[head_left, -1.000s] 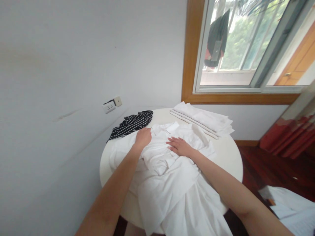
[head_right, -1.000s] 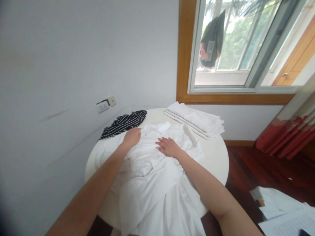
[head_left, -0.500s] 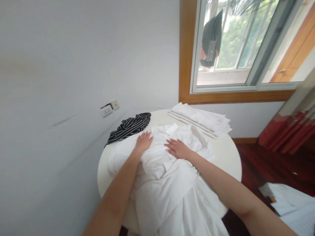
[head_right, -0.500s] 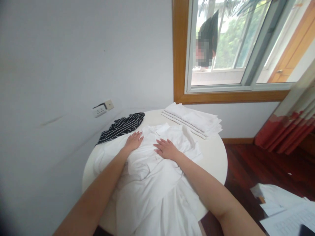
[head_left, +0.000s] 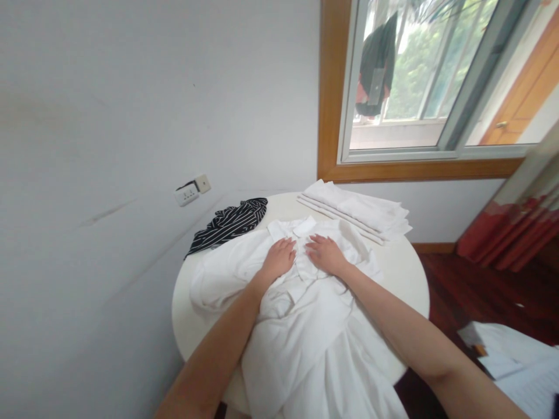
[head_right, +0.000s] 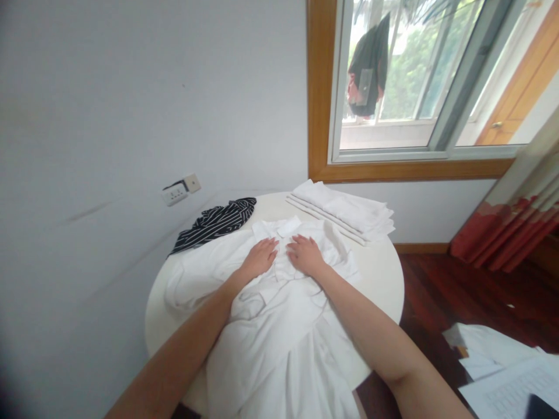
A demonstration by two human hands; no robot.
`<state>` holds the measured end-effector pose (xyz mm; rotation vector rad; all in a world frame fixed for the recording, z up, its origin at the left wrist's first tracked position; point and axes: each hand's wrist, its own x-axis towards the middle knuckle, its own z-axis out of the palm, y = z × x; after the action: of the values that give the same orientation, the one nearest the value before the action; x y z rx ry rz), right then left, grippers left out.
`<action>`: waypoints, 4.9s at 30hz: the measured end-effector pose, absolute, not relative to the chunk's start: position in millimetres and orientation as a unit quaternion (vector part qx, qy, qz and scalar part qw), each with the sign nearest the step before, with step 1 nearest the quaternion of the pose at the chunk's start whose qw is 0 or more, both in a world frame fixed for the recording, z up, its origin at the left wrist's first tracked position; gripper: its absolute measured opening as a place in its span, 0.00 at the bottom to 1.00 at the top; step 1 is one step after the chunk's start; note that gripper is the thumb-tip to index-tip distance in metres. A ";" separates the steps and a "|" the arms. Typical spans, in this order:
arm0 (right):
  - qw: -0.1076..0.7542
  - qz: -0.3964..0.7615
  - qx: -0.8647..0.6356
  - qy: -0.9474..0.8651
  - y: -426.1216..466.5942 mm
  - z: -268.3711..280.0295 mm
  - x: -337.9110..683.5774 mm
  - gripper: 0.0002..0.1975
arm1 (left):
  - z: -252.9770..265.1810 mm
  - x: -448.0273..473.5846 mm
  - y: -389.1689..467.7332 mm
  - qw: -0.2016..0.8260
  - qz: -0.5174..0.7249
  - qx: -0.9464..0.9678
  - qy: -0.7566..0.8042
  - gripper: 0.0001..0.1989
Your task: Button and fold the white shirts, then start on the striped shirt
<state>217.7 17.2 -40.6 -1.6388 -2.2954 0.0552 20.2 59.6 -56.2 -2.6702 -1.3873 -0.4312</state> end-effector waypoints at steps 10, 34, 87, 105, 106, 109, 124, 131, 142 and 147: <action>0.085 0.042 -0.645 -0.758 14.7 -46.1 238.3 0.30 | -46.5 19.7 49.9 0.050 -0.169 -0.857 -0.484 0.20; 0.079 0.046 -0.650 -0.755 14.6 -45.6 237.3 0.32 | -50.4 14.4 42.1 -0.003 -0.071 -0.864 -0.498 0.25; 0.110 -0.001 -0.675 -0.729 46.5 -61.7 287.7 0.28 | -39.2 16.5 33.4 -0.049 -0.032 -0.864 -0.500 0.37; 0.110 -0.008 -0.673 -0.731 45.4 -59.9 287.3 0.28 | -39.9 16.3 34.2 -0.056 -0.031 -0.863 -0.501 0.37; 0.108 -0.006 -0.674 -0.731 45.6 -60.0 287.3 0.28 | -40.1 16.2 34.2 -0.056 -0.033 -0.863 -0.500 0.37; 0.107 -0.008 -0.673 -0.731 45.9 -60.3 287.4 0.28 | -40.2 15.9 34.0 -0.056 -0.036 -0.864 -0.499 0.37; 0.167 -0.017 -0.649 -0.742 32.6 -39.8 278.3 0.18 | -36.6 16.7 31.1 -0.057 -0.034 -0.863 -0.501 0.37; 0.188 0.315 -0.391 -0.844 -14.3 4.4 236.0 0.18 | -40.4 16.8 33.4 -0.054 -0.033 -0.862 -0.503 0.35; 0.142 0.350 -0.305 -0.874 -40.4 23.0 219.4 0.13 | -43.8 15.6 34.6 -0.040 -0.042 -0.863 -0.501 0.36; 0.166 0.317 -0.316 -0.879 -36.9 20.3 225.1 0.12 | -42.4 15.5 33.7 -0.045 -0.038 -0.861 -0.505 0.36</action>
<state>225.1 -36.9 20.3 -0.9000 -2.5018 0.9014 15.5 33.7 -42.4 -2.7853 -1.6351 -0.1239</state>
